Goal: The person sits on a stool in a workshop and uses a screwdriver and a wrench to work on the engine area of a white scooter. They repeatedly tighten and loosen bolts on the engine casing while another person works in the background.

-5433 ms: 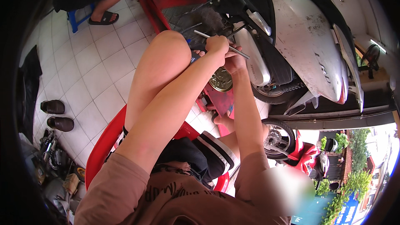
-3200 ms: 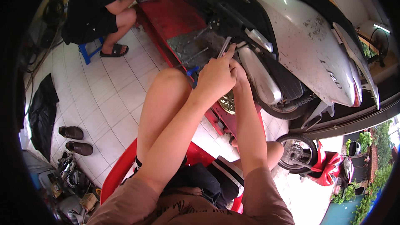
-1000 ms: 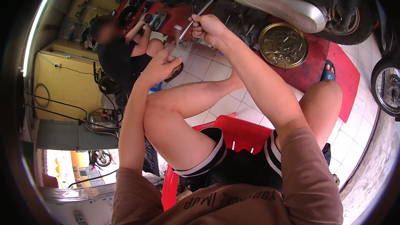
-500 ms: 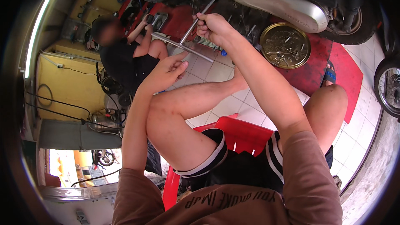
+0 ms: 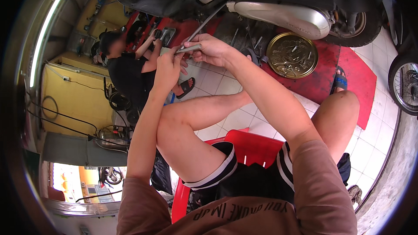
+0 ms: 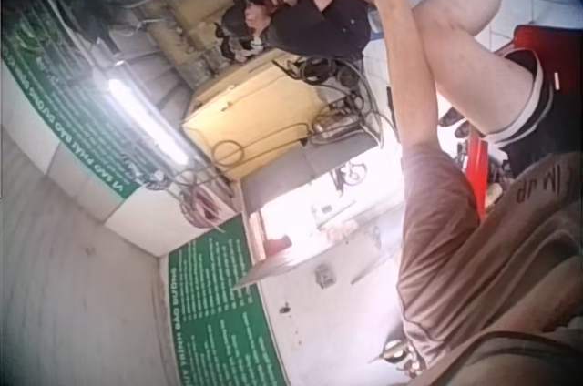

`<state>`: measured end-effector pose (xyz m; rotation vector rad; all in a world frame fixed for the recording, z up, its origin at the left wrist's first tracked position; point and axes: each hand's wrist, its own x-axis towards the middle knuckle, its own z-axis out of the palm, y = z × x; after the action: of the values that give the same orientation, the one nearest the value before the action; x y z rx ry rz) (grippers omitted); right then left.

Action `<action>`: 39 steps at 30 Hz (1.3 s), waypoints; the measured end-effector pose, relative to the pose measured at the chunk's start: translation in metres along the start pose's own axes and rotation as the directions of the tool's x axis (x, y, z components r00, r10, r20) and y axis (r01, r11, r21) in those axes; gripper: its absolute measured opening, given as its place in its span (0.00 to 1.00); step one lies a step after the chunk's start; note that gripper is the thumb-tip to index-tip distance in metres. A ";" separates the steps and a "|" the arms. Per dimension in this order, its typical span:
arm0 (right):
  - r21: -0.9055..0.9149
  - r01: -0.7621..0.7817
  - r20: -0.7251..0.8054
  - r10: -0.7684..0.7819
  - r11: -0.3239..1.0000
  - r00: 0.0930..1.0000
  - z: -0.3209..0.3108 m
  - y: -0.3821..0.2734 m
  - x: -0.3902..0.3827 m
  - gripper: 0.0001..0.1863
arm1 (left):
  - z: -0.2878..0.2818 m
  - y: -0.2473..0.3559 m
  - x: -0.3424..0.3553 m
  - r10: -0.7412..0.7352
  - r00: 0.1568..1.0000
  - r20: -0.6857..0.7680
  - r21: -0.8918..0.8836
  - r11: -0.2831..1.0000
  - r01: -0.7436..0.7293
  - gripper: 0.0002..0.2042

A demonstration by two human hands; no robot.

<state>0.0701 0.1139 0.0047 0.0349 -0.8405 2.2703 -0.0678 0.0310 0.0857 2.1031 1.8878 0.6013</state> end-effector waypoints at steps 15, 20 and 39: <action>-0.016 0.085 -0.120 -0.086 0.996 0.989 -0.013 -0.009 -0.003 0.09 | -0.002 0.006 -0.032 -0.002 0.987 0.163 0.027 1.000 -0.002 0.26; -0.063 0.101 -0.171 -0.110 0.993 0.979 -0.020 -0.009 -0.003 0.10 | 0.001 0.032 -0.033 0.187 0.981 0.040 -0.234 0.957 -0.173 0.29; -0.062 0.091 -0.261 -0.104 0.994 0.960 -0.022 -0.014 -0.001 0.11 | 0.000 0.024 -0.039 0.184 0.941 0.285 0.141 0.963 -0.231 0.20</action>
<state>0.0843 0.1337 -0.0052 -0.2392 -0.7359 2.1021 -0.0495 -0.0109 0.0911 2.3743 1.6310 0.1799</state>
